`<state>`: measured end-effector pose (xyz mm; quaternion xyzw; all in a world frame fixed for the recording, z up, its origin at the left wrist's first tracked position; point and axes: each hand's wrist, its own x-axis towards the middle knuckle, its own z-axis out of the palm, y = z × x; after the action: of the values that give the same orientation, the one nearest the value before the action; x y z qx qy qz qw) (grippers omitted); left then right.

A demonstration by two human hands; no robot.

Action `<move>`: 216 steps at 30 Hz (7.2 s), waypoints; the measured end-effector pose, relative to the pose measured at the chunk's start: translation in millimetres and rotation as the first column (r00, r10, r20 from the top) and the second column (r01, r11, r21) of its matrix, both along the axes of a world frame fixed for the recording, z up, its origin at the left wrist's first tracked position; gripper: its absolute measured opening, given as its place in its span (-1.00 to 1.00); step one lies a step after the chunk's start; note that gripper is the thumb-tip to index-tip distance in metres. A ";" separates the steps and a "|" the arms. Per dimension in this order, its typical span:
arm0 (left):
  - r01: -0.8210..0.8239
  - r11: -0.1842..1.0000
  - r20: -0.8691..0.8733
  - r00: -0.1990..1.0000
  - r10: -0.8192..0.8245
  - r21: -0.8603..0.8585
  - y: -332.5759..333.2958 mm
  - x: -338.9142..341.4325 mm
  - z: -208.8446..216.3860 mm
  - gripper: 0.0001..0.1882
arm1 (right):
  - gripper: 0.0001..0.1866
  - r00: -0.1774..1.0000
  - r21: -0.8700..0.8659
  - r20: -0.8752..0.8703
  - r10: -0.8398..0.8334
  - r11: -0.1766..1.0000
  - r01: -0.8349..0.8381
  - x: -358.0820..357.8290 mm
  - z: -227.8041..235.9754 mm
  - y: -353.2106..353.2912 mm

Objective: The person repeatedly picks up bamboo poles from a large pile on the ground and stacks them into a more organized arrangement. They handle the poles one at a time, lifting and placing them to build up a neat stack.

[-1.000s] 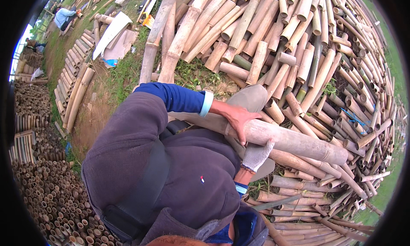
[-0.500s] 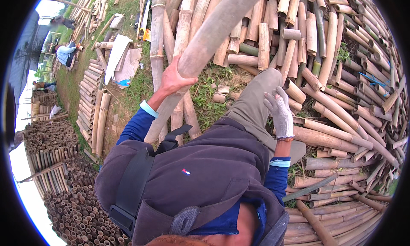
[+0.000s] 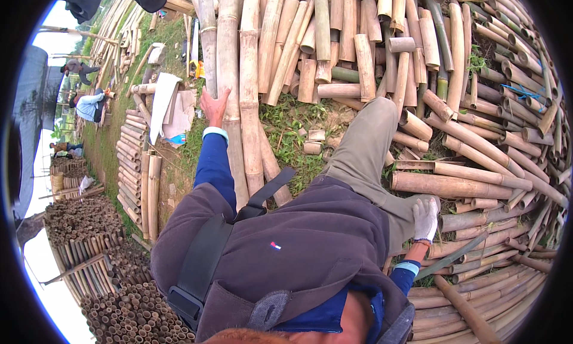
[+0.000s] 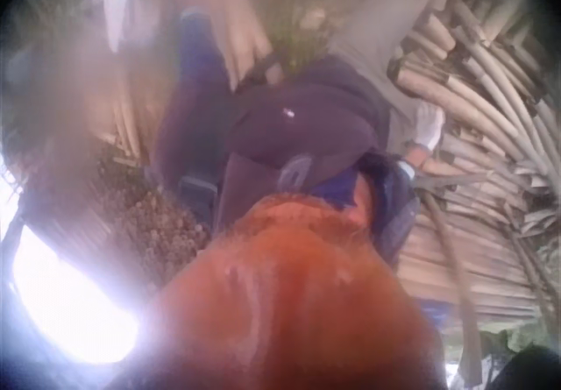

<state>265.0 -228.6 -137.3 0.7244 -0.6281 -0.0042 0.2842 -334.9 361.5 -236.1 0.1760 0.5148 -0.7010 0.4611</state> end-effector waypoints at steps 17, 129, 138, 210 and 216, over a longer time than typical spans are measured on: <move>-0.015 0.998 0.331 0.943 0.034 -0.058 8.3 -15.5 -56.4 0.06 | -0.35 0.943 0.293 -0.331 -0.032 0.947 0.134 -12.4 -4.3 58.1; -0.169 0.963 0.208 0.970 0.125 0.208 171.3 -71.4 -4.8 0.24 | 0.05 0.917 0.421 0.013 0.399 0.829 -0.367 -84.3 -163.6 -100.0; -0.186 0.965 0.312 0.942 0.121 0.186 193.0 -111.8 10.3 0.05 | 0.08 0.922 0.365 0.023 0.387 0.855 -0.368 -117.9 -178.8 -106.0; 0.468 -0.757 -0.890 0.228 -0.395 0.456 492.2 -699.0 -8.5 0.16 | -0.78 0.354 -0.392 0.581 -0.733 0.129 0.911 -2.1 102.3 48.8; 0.395 -0.816 -0.885 0.375 -0.276 0.422 493.6 -664.8 -18.2 -0.02 | -0.73 0.557 -0.434 0.660 -0.504 0.350 0.830 83.9 124.5 26.9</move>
<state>-399.8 265.0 -155.5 0.0872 -0.5789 -0.6728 -0.4523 -250.9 388.4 -111.6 0.3269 -0.0331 -0.9113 0.2483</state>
